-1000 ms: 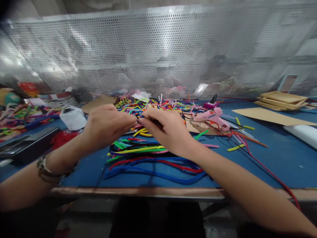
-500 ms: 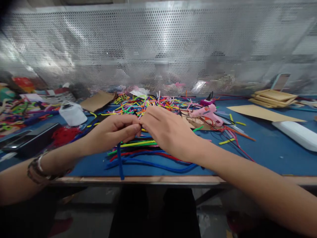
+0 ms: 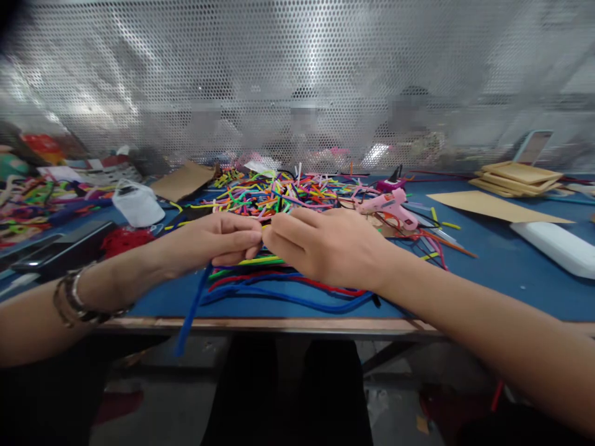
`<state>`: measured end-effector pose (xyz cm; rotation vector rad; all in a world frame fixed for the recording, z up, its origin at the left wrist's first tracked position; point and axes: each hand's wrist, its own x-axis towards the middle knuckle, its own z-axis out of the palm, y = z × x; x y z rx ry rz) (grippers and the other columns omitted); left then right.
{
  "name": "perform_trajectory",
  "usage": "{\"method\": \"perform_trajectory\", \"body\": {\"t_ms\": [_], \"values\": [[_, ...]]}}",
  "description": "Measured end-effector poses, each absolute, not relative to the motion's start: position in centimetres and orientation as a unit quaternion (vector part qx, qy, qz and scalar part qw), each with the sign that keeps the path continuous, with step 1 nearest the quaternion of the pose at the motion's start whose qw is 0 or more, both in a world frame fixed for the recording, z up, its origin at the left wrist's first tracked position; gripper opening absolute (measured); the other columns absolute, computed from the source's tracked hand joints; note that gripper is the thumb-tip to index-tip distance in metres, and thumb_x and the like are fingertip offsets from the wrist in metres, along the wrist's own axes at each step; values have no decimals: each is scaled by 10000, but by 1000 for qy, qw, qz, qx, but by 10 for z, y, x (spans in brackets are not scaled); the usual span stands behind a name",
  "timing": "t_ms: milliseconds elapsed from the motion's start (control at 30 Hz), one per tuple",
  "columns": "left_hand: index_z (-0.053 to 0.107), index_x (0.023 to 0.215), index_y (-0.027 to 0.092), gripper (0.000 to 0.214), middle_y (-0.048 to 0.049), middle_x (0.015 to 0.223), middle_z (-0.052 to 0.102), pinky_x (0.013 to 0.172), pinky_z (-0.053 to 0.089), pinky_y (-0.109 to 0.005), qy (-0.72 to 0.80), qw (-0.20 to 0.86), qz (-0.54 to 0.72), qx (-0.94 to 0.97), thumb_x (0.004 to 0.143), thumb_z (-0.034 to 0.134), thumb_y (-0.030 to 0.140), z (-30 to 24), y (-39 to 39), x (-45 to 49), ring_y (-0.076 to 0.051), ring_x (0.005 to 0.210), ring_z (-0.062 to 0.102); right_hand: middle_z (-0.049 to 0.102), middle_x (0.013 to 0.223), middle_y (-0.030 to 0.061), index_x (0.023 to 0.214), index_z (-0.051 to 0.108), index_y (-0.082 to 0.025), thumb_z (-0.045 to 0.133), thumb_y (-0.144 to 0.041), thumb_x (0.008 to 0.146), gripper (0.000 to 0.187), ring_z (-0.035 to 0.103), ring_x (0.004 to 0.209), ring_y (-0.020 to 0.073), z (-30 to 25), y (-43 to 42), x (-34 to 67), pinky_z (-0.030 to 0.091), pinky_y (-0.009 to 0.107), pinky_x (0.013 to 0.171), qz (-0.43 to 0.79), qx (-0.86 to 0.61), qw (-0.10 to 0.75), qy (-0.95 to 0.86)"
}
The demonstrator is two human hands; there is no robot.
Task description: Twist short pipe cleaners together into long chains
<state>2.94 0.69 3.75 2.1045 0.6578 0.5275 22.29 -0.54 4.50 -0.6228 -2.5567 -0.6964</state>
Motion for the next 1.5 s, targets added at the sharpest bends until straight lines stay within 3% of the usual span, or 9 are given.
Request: {"method": "perform_trajectory", "body": {"t_ms": [300,367,467,600,867,933,1200,1300,1500], "values": [[520,624,202,229,45,506,458,573,355,-233,137,-163,245,946,814,396,237,49,7,23,-88,501,422,261,512,-53,587,266,-195,241,-274,886,310,287,442,61,31,-10,205,273,190,420,292,-280,318,-858],[501,606,186,229,53,483,450,573,358,-226,139,-139,271,943,815,414,218,48,10,22,-74,472,419,338,531,-37,609,338,-192,298,-281,865,274,330,480,75,33,-9,206,264,210,436,154,-301,335,-879],[449,600,165,251,74,418,414,476,347,-180,181,112,296,931,840,381,199,43,9,26,-43,374,374,456,579,-5,692,492,-216,371,-302,832,204,369,533,106,43,-5,213,234,253,455,-113,-260,313,-907],[423,643,170,262,96,364,345,378,299,-150,202,320,276,883,869,294,206,40,6,27,-36,303,305,487,580,5,645,528,-222,355,-247,842,264,367,531,111,51,-4,214,234,272,461,-231,-211,314,-896],[566,697,222,213,58,511,506,609,362,-242,122,-230,296,919,829,399,229,55,12,11,-71,501,458,235,500,-60,582,253,-202,267,-272,879,305,240,398,56,38,-13,199,239,189,347,360,-260,310,-841],[562,681,210,195,57,493,495,603,366,-247,133,-189,320,919,819,427,235,59,12,12,-73,491,457,262,508,-56,593,289,-201,270,-282,878,297,261,413,60,42,-11,202,245,195,356,335,-248,322,-850],[423,618,167,243,91,384,322,339,274,-152,227,384,246,861,842,357,238,39,9,23,-27,294,279,451,536,-11,683,531,-215,312,-261,864,288,342,470,96,64,0,216,183,268,420,-183,-180,221,-941],[431,591,162,267,72,402,387,401,304,-158,235,236,275,902,842,365,220,36,7,22,-39,360,356,413,526,-21,629,479,-191,345,-227,840,252,327,467,86,58,0,212,203,250,423,-112,-197,213,-951],[560,643,215,248,49,482,519,480,275,-242,148,-250,297,910,834,403,235,47,4,13,-82,478,420,284,513,-53,598,281,-196,246,-241,865,273,292,423,62,37,-1,198,271,188,394,321,-255,301,-861]]}}
